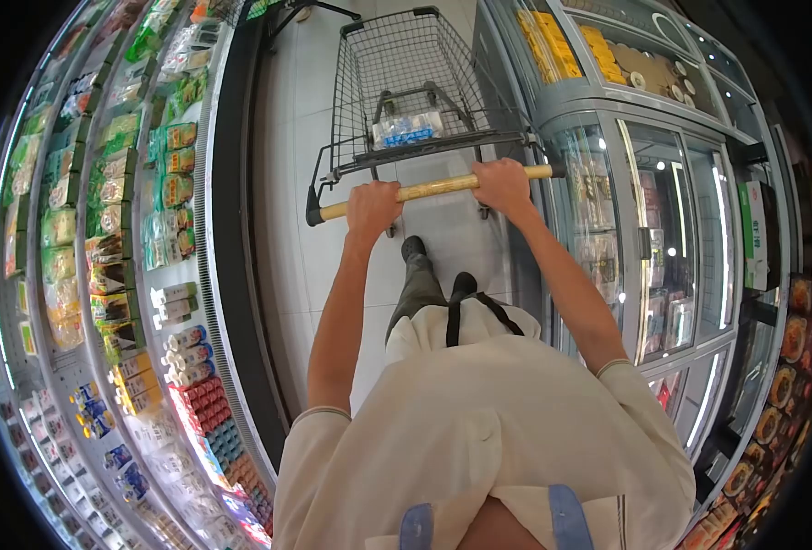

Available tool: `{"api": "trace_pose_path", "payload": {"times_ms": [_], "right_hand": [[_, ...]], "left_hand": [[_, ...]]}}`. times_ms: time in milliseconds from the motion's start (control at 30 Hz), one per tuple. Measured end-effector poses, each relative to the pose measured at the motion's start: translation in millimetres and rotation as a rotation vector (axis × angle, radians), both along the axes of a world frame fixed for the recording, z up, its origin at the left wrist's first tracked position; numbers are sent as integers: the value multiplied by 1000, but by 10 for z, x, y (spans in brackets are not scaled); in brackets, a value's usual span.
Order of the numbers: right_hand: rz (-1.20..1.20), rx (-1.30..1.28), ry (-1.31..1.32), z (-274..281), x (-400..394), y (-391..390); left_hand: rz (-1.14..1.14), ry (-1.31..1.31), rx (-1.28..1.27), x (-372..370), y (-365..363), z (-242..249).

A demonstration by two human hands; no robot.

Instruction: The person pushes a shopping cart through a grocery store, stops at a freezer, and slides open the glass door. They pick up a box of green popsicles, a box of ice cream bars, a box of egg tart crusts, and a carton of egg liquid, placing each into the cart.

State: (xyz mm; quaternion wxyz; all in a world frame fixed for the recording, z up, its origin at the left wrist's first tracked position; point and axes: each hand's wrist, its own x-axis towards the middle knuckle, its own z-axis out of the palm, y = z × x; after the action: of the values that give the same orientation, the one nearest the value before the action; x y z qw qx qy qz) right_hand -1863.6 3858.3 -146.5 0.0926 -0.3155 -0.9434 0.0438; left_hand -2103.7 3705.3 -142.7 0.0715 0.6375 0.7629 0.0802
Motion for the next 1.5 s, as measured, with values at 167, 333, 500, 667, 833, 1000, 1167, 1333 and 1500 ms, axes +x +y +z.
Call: {"api": "trace_pose_path", "payload": {"times_ms": [167,333,500,667,833,1000,1167,1333,1500], "right_hand": [[-3,-15,36,-48,-418,479],[-44,-3,27,-45,-894,922],[-81,-15,71,-117,-1369,1451],[-126,-20,62,-150,-1844,1990],[-170,-19,40,-205,-2286,2545],[-150,-17,79,-272,-2678,3115],[-150,-67,84,-302,-3048,3705],[-109,-160,43,-253,-3337,4299],[-61,-156,92,-281,-3556,4922]], "left_hand": [[-28,6,28,-464,538,-25],[-30,38,10,-970,1096,-104],[-81,42,36,-1499,1710,-135],[-125,63,50,-2026,2353,-219],[-134,80,-14,-2488,3009,-220],[-147,62,-38,-2913,3638,-175],[-168,57,-59,-3314,4304,-150],[-179,58,-76,-3676,4929,-182],[-196,60,-100,-4002,5593,-251]]}}
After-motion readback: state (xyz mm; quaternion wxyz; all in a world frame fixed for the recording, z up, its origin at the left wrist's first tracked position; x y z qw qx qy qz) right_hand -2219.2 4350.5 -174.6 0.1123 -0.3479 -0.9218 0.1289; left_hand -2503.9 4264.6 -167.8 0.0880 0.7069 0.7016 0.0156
